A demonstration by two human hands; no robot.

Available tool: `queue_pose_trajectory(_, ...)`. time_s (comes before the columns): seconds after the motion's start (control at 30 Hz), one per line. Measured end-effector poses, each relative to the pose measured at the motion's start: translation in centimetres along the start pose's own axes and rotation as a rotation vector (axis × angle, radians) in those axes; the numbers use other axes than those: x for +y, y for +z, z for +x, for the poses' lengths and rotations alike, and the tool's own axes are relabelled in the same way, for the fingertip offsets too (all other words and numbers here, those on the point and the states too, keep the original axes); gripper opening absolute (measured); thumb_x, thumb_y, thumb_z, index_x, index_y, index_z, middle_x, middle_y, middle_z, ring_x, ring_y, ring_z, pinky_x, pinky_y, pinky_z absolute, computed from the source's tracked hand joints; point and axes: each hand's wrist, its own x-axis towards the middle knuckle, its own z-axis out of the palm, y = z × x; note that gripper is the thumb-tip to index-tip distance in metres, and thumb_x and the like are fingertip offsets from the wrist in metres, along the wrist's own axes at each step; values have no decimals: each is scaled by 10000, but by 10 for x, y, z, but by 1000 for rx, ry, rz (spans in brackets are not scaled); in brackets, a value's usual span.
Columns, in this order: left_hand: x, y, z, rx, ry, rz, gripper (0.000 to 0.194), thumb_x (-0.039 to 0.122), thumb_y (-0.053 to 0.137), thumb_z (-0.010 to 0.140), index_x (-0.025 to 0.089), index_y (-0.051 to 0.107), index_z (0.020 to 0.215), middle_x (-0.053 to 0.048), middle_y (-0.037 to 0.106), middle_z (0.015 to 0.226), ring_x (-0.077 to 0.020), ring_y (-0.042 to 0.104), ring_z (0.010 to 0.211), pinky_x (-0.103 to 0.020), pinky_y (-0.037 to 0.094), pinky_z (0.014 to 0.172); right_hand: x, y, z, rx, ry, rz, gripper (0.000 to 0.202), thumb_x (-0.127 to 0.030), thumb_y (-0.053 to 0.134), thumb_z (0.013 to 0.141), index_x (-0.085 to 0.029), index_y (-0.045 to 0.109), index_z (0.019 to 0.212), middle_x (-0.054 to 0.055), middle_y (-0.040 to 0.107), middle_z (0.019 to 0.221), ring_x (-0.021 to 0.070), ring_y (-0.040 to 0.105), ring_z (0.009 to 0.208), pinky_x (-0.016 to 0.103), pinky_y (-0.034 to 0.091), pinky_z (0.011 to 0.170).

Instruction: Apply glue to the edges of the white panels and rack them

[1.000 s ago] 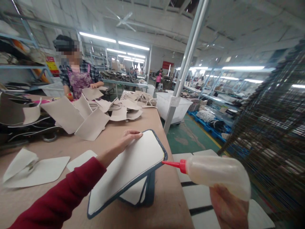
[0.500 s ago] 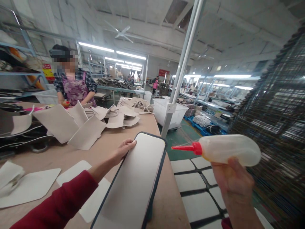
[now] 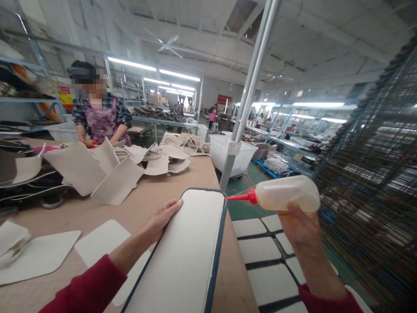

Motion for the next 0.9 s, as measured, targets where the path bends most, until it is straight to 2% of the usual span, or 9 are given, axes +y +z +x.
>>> queue_pose_trajectory(0.13,4,4,-1,-19,6,-27,438,485,813,600,175,573,795,18,649,660,-113,581,541,-201,450,491,5,-2,5,-1,-6,-18,376,-249,851,542,-267,693,883,-22,699,811,173,641,808,352,575,778)
queue_pose_trajectory(0.2,4,4,-1,-23,6,-29,445,490,812,599,175,566,793,24,638,645,-109,570,522,-195,432,472,7,-6,5,-12,0,-31,386,-242,847,552,-265,692,905,-31,695,835,148,629,783,316,575,761)
queue_pose_trajectory(0.43,0,-1,-2,-40,6,-36,452,495,806,614,180,544,804,32,625,644,-104,560,518,-189,418,459,9,-10,5,-43,33,-55,442,-256,860,530,-261,698,940,-11,695,844,156,627,788,327,560,788)
queue_pose_trajectory(0.63,-2,-9,-1,-75,-31,-39,449,500,800,632,189,556,844,26,633,688,-115,580,565,-207,457,501,9,-5,-1,-38,74,-57,522,-274,862,500,-270,691,993,9,700,843,197,639,810,422,533,864)
queue_pose_trajectory(0.73,0,-11,-2,-68,-19,-10,442,516,793,635,194,574,844,31,624,696,-122,584,604,-216,471,534,9,-3,-6,-47,83,-46,529,-251,859,502,-245,687,1002,24,701,831,187,642,778,368,556,804)
queue_pose_trajectory(0.9,5,-9,-5,17,-17,75,444,546,787,608,192,576,776,23,614,653,-134,548,577,-231,436,500,10,-2,-13,-18,98,-41,549,-206,877,457,-222,693,974,26,697,796,160,641,753,247,560,696)
